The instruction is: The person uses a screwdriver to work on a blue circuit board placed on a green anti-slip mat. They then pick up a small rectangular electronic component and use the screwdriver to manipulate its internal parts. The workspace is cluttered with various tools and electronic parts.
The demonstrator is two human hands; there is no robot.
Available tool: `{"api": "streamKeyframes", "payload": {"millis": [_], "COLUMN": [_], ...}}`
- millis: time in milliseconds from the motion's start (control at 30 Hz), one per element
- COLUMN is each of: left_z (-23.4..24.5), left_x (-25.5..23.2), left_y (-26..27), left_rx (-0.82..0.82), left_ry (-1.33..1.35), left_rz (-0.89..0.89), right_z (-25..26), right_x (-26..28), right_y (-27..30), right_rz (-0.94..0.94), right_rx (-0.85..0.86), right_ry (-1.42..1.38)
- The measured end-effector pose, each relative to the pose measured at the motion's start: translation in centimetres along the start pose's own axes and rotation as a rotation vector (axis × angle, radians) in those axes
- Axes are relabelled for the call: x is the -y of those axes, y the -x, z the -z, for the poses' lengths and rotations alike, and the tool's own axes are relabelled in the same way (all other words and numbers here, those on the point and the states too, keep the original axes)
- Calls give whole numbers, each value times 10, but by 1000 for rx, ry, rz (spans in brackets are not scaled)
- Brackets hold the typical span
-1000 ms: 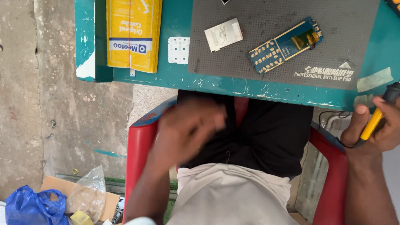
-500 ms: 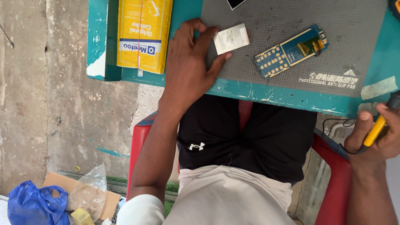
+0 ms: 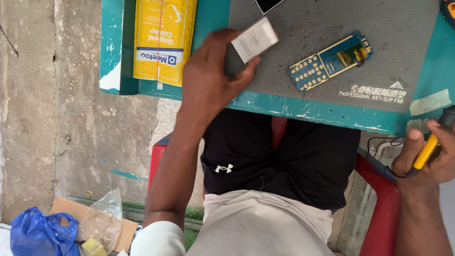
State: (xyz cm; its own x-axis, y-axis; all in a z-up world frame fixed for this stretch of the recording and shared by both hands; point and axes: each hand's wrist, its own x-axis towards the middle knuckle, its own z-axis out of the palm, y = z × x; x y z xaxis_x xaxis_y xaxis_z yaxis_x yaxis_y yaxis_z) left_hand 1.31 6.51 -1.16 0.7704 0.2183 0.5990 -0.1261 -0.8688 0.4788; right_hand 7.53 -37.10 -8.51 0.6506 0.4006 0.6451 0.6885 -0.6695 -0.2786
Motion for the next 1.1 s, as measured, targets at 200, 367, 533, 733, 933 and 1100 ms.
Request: {"api": "streamKeyframes", "payload": {"millis": [200,367,533,733,933,1100], "left_z": [-6,3,-17,-55,-37,-6], "left_x": [-5,-3,7,31,16,-28], "left_y": [5,-12,-39,-81,-87,-57], "left_rx": [35,116,27,153,28,527], "left_ry": [-6,-94,-214,-205,23,545], "left_rz": [-19,-15,-114,-128,-165,280], "right_z": [-2,-1,-2,1,-1,-1], "right_x": [4,5,11,22,24,18], "right_y": [0,-2,-8,-16,-20,-14], "right_rz": [-22,-53,-25,-62,-40,-54], "right_rx": [-20,-18,-35,-64,-106,-79], "right_ry": [1,-25,-10,-53,-72,-74]}}
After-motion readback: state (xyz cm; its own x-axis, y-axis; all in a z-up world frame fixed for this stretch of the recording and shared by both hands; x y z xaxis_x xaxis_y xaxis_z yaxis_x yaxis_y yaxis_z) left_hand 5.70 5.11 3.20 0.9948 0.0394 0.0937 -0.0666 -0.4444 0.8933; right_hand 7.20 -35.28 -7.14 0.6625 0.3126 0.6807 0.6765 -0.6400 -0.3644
